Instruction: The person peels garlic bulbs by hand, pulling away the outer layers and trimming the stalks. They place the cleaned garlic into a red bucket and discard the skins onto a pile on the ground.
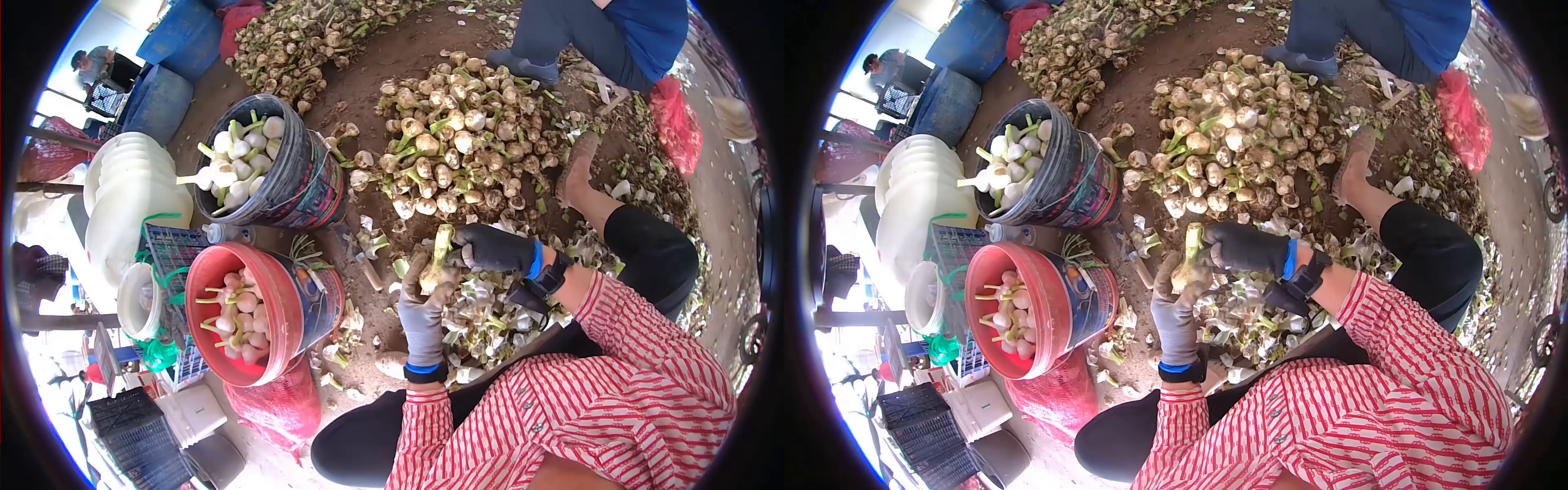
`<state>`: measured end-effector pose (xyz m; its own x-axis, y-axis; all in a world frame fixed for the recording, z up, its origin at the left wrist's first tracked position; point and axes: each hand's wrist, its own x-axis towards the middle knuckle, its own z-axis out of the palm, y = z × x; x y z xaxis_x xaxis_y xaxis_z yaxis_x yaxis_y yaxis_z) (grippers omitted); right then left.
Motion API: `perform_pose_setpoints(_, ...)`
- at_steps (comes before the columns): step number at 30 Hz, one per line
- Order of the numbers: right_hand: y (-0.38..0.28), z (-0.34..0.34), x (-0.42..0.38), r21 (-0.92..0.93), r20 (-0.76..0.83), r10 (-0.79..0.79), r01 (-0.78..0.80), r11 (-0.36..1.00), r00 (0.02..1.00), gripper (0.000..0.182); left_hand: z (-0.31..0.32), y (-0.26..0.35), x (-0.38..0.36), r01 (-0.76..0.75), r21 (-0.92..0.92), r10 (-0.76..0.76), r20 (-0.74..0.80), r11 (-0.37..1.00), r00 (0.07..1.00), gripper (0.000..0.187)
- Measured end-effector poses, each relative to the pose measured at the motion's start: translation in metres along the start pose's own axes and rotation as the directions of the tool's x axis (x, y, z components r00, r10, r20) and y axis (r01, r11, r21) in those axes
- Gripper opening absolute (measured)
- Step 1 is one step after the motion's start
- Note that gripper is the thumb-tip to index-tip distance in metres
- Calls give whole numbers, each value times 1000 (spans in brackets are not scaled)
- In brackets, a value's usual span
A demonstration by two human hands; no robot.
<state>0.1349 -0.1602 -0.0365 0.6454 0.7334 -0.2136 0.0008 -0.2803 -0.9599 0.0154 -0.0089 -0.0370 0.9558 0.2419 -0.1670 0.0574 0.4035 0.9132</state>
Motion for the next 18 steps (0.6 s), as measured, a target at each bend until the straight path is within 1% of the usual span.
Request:
perform_pose_setpoints(1,1,-4,-2,-27,21,-15,16,1000,1000,17,-2,-1,0,32,-75,-30,23,997,999,62)
perform_pose_setpoints(2,0,-7,-3,-54,42,-29,31,998,999,16,-3,-3,0,31,-75,-30,23,997,999,62)
perform_pose_setpoints(3,-4,-6,-6,-54,42,-30,32,998,999,16,-5,-4,1,39,-208,-28,54,977,998,63)
perform_pose_setpoints(4,-9,-4,-8,-98,-2,-48,47,994,999,16,-5,-4,2,49,-338,-22,84,940,996,65)
perform_pose_setpoints(5,-12,0,-9,-143,-46,-67,60,988,997,16,-4,-5,2,48,-338,-21,83,940,996,65)
perform_pose_setpoints(6,-14,7,-9,-142,-44,-67,61,988,997,16,-3,-6,0,106,-459,-96,44,882,994,65)
perform_pose_setpoints(7,-15,16,-7,-31,-133,-103,99,995,986,17,-1,-6,0,151,-574,-174,15,805,985,66)
perform_pose_setpoints(8,-13,23,-6,74,-225,-128,148,986,966,19,2,-2,1,141,-553,-162,11,821,987,62)
perform_pose_setpoints(9,-4,29,-6,74,-224,-128,148,986,966,19,2,-3,1,141,-554,-162,11,821,987,62)
perform_pose_setpoints(11,16,37,-5,117,-201,-68,93,989,977,40,1,-7,3,172,-568,-244,-52,805,968,58)
perform_pose_setpoints(12,12,35,-5,-318,-231,-311,230,920,922,40,-9,-7,7,292,-666,-267,144,686,953,56)
perform_pose_setpoints(13,14,37,-4,-317,-232,-311,231,920,922,40,-15,-9,6,292,-665,-267,143,688,953,56)
perform_pose_setpoints(15,20,43,1,-472,-324,-499,320,821,804,36,-20,-4,8,458,-689,-388,270,561,881,56)
perform_pose_setpoints(16,8,43,0,-309,-318,-482,392,867,816,34,-21,0,8,453,-625,-402,233,635,885,58)
perform_pose_setpoints(17,4,40,-4,-98,-305,-165,141,985,938,31,-13,6,7,451,-624,-397,235,638,887,58)
perform_pose_setpoints(18,4,42,0,-149,-392,-234,189,971,890,28,1,11,5,342,-374,-359,25,862,933,58)
